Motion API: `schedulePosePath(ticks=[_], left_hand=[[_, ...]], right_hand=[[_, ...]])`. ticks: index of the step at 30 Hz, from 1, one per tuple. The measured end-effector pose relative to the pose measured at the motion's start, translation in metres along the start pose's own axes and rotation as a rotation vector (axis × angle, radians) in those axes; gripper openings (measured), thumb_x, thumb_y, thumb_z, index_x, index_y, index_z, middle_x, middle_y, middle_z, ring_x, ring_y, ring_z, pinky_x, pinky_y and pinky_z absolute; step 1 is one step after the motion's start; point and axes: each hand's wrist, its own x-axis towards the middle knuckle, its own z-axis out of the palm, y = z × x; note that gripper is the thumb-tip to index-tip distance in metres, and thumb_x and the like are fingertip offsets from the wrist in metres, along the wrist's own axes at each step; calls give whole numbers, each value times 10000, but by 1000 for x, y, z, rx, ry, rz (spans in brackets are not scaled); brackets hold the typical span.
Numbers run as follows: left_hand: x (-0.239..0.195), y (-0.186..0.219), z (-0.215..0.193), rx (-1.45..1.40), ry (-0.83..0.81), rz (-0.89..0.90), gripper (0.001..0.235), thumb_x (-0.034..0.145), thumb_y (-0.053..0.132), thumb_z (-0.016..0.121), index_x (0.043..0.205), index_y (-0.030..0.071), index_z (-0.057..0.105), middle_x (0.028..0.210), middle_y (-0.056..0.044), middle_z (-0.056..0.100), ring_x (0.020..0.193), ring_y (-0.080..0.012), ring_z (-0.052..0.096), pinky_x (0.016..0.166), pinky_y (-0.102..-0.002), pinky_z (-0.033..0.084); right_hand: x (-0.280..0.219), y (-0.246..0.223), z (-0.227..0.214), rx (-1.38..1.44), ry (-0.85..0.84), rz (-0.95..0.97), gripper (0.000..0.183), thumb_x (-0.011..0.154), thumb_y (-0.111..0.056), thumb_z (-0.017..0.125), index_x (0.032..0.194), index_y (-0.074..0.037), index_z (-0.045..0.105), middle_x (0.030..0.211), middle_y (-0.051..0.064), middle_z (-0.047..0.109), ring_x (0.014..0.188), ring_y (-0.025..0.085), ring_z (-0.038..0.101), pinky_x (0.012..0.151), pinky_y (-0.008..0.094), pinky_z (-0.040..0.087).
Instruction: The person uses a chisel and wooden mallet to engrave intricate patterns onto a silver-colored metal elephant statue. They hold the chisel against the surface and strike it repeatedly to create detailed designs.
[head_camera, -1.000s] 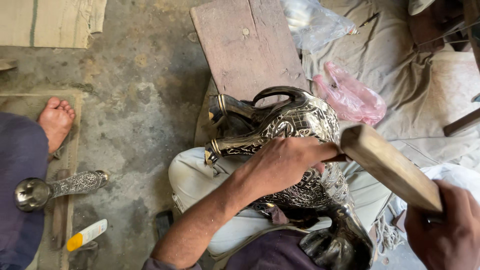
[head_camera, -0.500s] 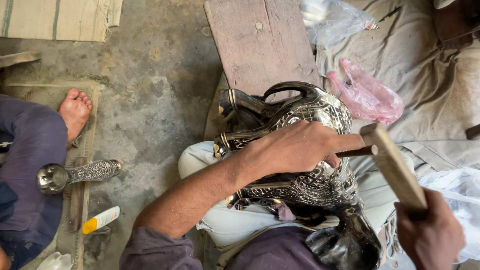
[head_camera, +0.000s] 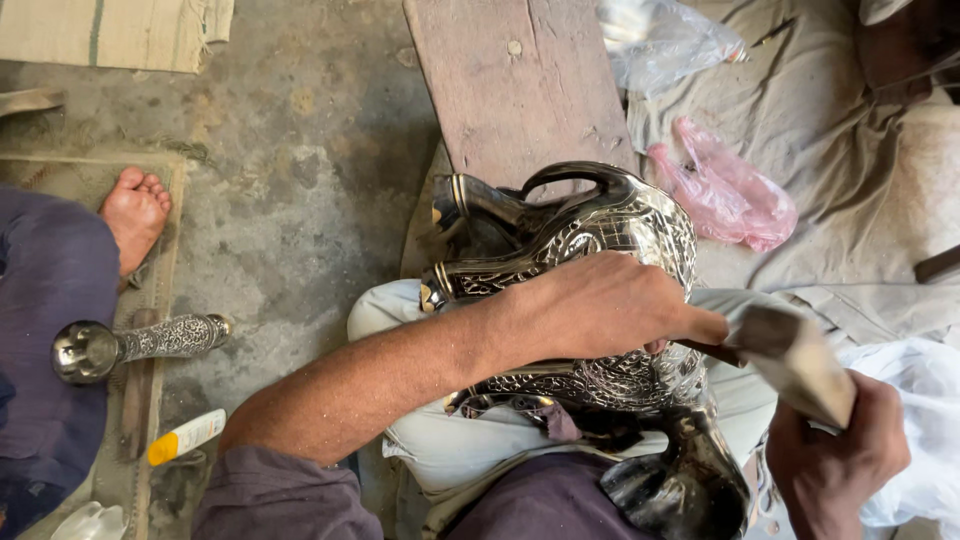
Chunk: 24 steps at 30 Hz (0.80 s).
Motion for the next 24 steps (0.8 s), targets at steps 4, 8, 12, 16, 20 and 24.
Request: schedulePosePath(ticks=[4, 8, 12, 16, 20, 24], left_hand=[[-8, -4, -2, -72, 40, 1, 382, 1012, 106, 548, 1298, 353, 609, 769, -4, 753, 731, -162, 779, 651, -370, 635], [-13, -8, 0, -156, 66, -26, 425, 1010, 12, 517, 1295, 318, 596, 799, -7, 760, 756, -137, 789, 671, -333, 650], [-16, -10, 4, -169, 78, -53, 523, 955, -86, 491, 1299, 293, 596, 821, 0, 775, 762, -140, 788, 658, -329, 652], [-16, -12, 6, -153, 99, -47, 602, 940, -105, 466, 1373, 307, 538, 819, -29, 769, 723, -178, 776, 621, -310, 656], [-22, -10, 10, -139, 98, -78, 582, 979, -95, 478, 1401, 305, 506, 836, -42, 756, 714, -188, 785, 588, -304, 628], [-30, -9, 11, -195, 201, -67, 534, 1008, -103, 496, 1390, 270, 507, 888, -15, 770, 805, -179, 802, 645, -298, 667]], right_hand=[[-4, 7, 3, 618, 10, 170, 163, 1080, 20, 745, 1021, 26, 593, 1023, 132, 665, 879, 186, 677, 814, 258, 581], [-3, 11, 4, 390, -11, 133, 169, 1046, 4, 797, 1055, 75, 644, 978, 165, 689, 814, 244, 686, 746, 282, 553], [4, 11, 0, 285, 31, -147, 97, 1056, 77, 712, 1139, 58, 664, 1082, 279, 598, 889, 285, 651, 821, 302, 540], [13, 10, -4, 289, -40, 92, 229, 965, 9, 801, 1075, 103, 624, 953, 203, 676, 855, 275, 682, 851, 361, 569], [18, 5, -7, 442, -85, 117, 231, 980, 10, 800, 1064, 108, 608, 970, 196, 670, 865, 241, 686, 818, 330, 569], [29, 3, -15, 386, -110, 102, 175, 963, 14, 792, 1073, 93, 680, 991, 189, 699, 889, 233, 706, 818, 307, 576]])
